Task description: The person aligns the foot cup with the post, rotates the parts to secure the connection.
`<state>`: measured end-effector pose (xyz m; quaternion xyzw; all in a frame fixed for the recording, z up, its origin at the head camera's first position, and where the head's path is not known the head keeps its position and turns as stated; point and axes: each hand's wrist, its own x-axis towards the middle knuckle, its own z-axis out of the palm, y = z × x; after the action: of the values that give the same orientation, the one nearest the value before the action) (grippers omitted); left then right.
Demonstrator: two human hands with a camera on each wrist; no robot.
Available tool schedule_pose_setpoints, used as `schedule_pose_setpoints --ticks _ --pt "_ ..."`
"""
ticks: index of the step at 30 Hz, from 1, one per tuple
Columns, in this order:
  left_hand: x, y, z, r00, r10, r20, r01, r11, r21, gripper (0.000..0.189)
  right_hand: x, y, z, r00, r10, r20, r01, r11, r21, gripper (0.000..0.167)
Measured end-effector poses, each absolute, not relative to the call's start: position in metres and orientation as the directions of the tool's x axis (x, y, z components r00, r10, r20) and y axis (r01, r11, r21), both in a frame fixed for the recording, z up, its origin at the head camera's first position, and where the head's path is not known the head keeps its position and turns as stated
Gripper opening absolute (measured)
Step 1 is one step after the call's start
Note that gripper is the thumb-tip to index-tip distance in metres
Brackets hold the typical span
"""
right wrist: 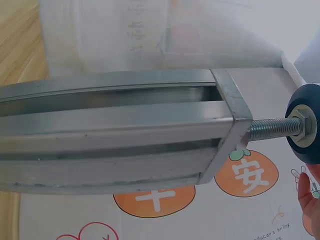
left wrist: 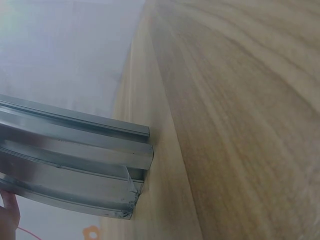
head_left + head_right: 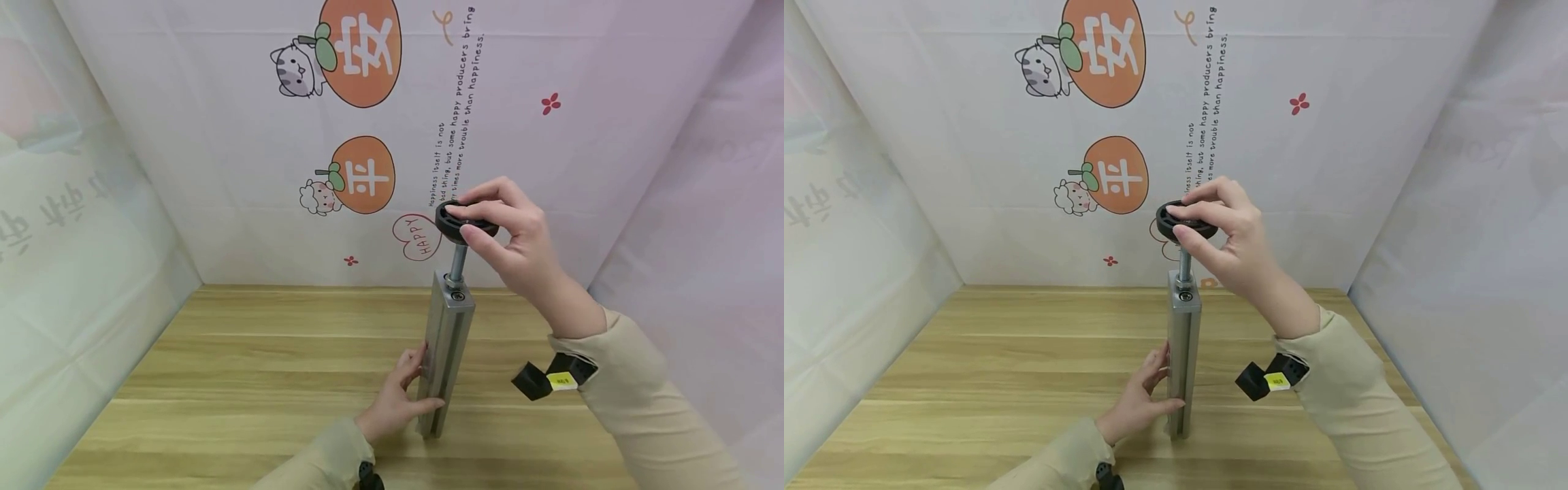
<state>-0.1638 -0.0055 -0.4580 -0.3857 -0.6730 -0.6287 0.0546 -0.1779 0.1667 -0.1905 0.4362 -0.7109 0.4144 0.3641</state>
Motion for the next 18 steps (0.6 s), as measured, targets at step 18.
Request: schedule_pose_setpoints --ticks 18 --pt "-0.163 -0.005 -0.457 -0.709 0.46 0.534 0.565 -0.083 0.821 0.091 -0.166 0.16 -0.18 -0.254 -0.302 0.919 -0.829 0.558 -0.046 0.061"
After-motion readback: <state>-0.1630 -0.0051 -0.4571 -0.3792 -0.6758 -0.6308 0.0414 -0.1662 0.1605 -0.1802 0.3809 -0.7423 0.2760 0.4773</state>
